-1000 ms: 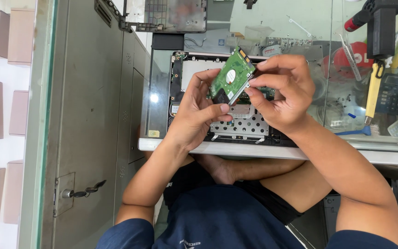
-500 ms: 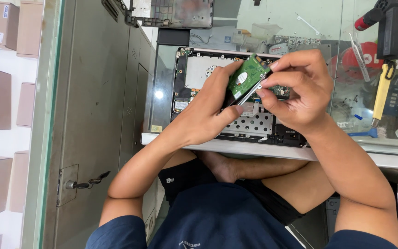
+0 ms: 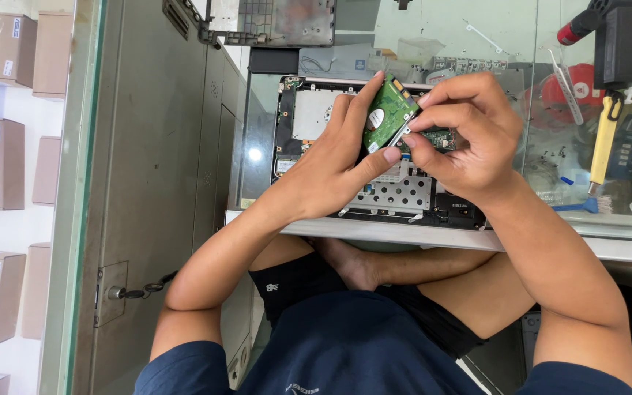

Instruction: Removing a hard drive from its bracket and attempting to install it into a laptop chassis.

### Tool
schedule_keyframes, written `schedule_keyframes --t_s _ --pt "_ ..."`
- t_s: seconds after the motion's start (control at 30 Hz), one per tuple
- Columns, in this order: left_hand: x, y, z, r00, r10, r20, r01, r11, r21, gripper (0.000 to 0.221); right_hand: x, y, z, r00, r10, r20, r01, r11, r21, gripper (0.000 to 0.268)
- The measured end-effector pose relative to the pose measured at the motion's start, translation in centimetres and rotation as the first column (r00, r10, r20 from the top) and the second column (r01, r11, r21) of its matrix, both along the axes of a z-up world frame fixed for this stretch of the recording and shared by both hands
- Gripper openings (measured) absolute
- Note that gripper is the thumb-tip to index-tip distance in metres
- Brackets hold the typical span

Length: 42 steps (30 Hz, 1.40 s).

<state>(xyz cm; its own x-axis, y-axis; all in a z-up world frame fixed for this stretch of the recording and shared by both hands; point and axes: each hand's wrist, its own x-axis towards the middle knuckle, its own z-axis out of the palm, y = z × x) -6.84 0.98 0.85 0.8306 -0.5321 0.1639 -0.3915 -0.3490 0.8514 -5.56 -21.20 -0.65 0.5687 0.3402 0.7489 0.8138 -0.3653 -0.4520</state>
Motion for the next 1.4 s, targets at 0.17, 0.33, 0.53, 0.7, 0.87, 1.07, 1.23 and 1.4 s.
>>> schedule_keyframes --t_s 0.17,0.33,0.53,0.7,0.87,1.07,1.23,1.4 --pt "-0.1 -0.3 -0.5 0.998 0.034 0.056 -0.036 0.999 0.022 0.076 0.0 0.1 -0.1 1.0 0.003 0.02 -0.002 1.0 -0.014 0.015" --pt "0.0 -0.6 -1.2 0.997 0.057 0.057 -0.058 0.998 0.03 0.079 0.0 0.2 -0.1 0.999 0.012 0.031 -0.011 1.0 -0.024 0.014" --pt "0.1 -0.7 -1.6 0.994 0.045 0.098 -0.051 0.997 0.053 0.078 -0.1 0.2 0.3 0.999 0.041 0.015 -0.04 0.998 -0.046 0.014" --pt "0.1 -0.7 -0.9 0.994 0.038 0.099 -0.043 0.998 0.047 0.076 -0.2 0.1 0.5 0.999 0.051 0.005 -0.05 0.997 -0.056 0.014" --pt "0.3 -0.9 -1.0 0.971 0.051 0.236 -0.07 0.995 0.074 0.08 -0.2 0.0 0.8 0.998 0.056 0.001 -0.055 0.997 -0.05 0.012" --pt "0.2 -1.1 -0.8 0.971 0.055 0.233 -0.069 0.996 0.053 0.078 -0.3 -0.1 0.8 0.997 0.071 -0.021 -0.071 0.997 -0.035 0.012" --pt "0.4 -1.0 -1.1 0.973 0.037 0.228 -0.053 0.996 0.064 0.076 -0.3 0.0 0.9 0.998 0.061 -0.018 -0.062 0.997 -0.035 0.013" --pt "0.5 -0.9 -1.2 0.977 0.017 0.214 -0.022 1.0 0.02 0.071 -0.3 0.0 0.9 0.999 0.047 -0.023 -0.048 0.998 -0.046 0.013"
